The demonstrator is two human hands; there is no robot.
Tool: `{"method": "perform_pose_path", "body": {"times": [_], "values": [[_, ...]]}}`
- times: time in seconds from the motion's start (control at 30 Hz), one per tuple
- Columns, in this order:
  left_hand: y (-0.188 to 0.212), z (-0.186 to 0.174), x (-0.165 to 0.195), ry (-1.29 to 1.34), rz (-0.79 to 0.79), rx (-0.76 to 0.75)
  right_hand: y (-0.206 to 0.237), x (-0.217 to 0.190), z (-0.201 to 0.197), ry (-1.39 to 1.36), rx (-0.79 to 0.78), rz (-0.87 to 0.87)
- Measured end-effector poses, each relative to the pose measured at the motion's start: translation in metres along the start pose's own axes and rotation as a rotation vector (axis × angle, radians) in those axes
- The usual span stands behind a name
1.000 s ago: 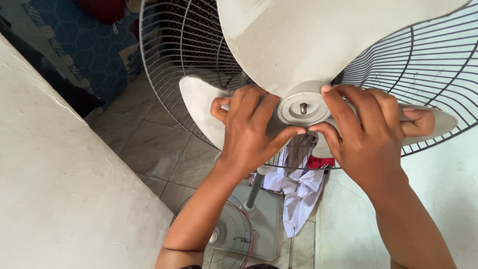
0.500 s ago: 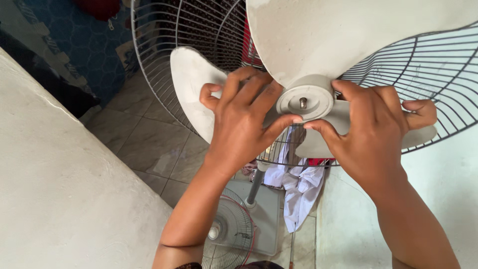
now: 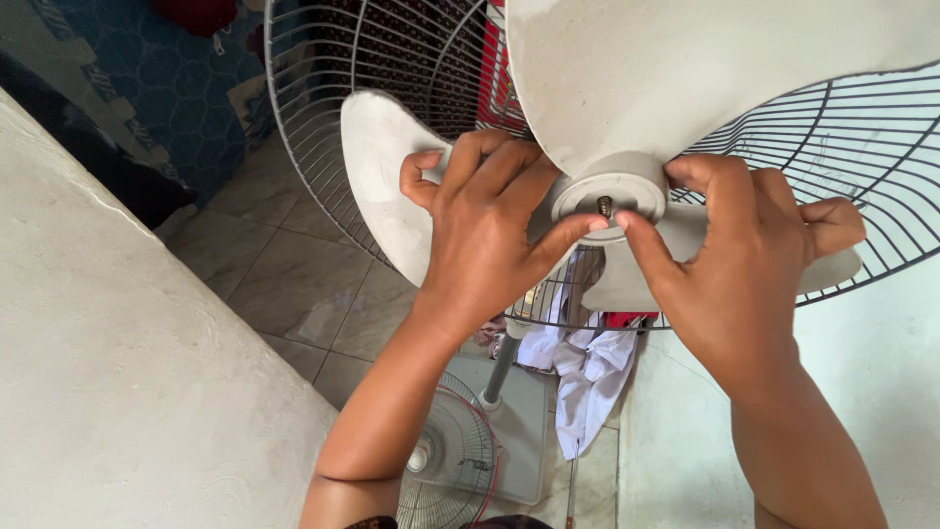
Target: The person disassembles a pedestal fan by hand, removing the front grille, unscrewing the blade cap, and taking off the blades. They then reassemble the fan by refitting the blades, tightening the cap, and reattaching the front grille.
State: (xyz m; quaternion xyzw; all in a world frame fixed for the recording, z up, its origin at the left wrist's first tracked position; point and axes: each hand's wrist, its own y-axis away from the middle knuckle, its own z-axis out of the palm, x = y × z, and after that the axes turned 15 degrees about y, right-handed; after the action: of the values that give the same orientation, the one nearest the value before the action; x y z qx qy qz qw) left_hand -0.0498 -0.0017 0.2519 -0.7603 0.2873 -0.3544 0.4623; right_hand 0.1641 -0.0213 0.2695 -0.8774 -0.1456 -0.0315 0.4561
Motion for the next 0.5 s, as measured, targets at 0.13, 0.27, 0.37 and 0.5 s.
{"method": "perform_pose_path", "body": {"times": [0.13, 0.27, 0.37, 0.5], "values": [[-0.0005, 0.0, 0.0027, 0.013, -0.012, 0.001, 0.0011, 0.0016, 0.0038, -0.041, 0.027, 0.006], [-0.0004, -0.0029, 0.0056, 0.06, -0.04, 0.0, 0.0039, 0.0029, 0.0027, -0.056, 0.023, -0.001], [-0.0014, -0.0053, 0.0067, 0.087, -0.049, -0.011, 0.0042, 0.0013, 0.0017, -0.041, 0.02, 0.011], [-0.0029, -0.0052, 0.0097, 0.089, -0.076, -0.003, 0.0021, -0.0014, 0.0003, -0.046, 0.01, 0.033]]}}
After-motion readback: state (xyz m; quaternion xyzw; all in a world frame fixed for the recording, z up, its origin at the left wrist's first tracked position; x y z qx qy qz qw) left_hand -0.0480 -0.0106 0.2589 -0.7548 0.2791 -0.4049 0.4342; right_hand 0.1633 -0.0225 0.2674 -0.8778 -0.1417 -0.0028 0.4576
